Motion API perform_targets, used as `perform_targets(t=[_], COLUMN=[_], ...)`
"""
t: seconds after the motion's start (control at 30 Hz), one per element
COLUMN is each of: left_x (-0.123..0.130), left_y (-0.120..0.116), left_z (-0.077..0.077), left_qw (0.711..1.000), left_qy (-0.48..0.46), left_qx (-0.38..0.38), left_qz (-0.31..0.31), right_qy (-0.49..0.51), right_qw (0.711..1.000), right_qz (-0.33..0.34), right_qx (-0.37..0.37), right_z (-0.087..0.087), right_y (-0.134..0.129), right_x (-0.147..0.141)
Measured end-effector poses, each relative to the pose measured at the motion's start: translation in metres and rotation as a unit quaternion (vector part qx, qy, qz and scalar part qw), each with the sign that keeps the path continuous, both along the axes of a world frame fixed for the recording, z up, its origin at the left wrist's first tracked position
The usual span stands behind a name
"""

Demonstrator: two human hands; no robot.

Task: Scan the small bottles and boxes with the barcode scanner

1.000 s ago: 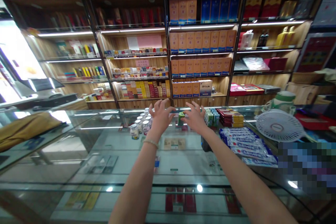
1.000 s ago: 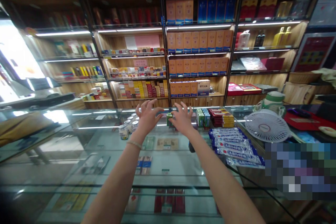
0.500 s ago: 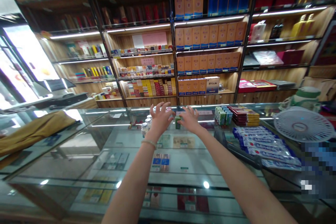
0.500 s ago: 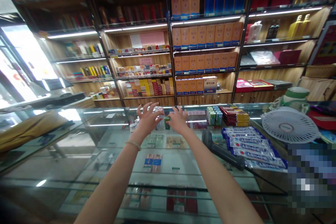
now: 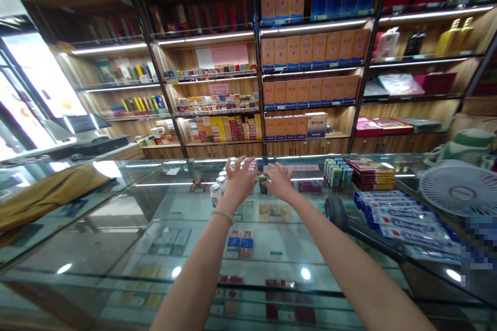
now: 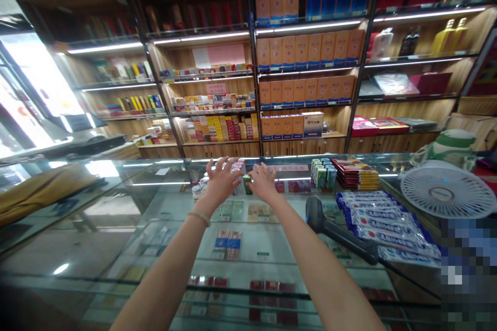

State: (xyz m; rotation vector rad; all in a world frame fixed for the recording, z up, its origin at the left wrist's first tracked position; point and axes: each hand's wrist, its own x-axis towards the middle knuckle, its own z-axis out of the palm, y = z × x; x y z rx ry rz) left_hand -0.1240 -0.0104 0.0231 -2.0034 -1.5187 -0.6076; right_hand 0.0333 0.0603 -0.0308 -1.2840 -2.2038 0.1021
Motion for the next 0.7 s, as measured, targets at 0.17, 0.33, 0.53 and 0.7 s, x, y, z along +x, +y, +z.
perform_targets(t=[0.17,0.33,0.53,0.7], left_x=[-0.001,-0.001,-0.001,-0.003], left_y=[0.001,0.002,0.005,0.014], left_z=[-0.002,0.000,0.000,0.005], left_qw=[1.000,1.000,1.000,0.999], left_qy=[-0.011,-0.007,0.016,0.044], left_qx=[-0.010,-0.010,-0.013,-0.021], left_qz=[-0.010,-0.016,-0.019,-0.010], right_qy=[0.014,0.017,0.011,0.009], right_qw=[1.000,1.000,0.999,0.999], right_qz=[0.005,-0.021,-0.041,-0.035], right_qx=[0.007,0.004,-0.027,-0.023], right_z=[-0.008,-0.019,-0.020,-0.017], right_y=[-0.001,-0.008,-0.009,-0.002], right_x=[0.004,0.004,0.002,-0.002])
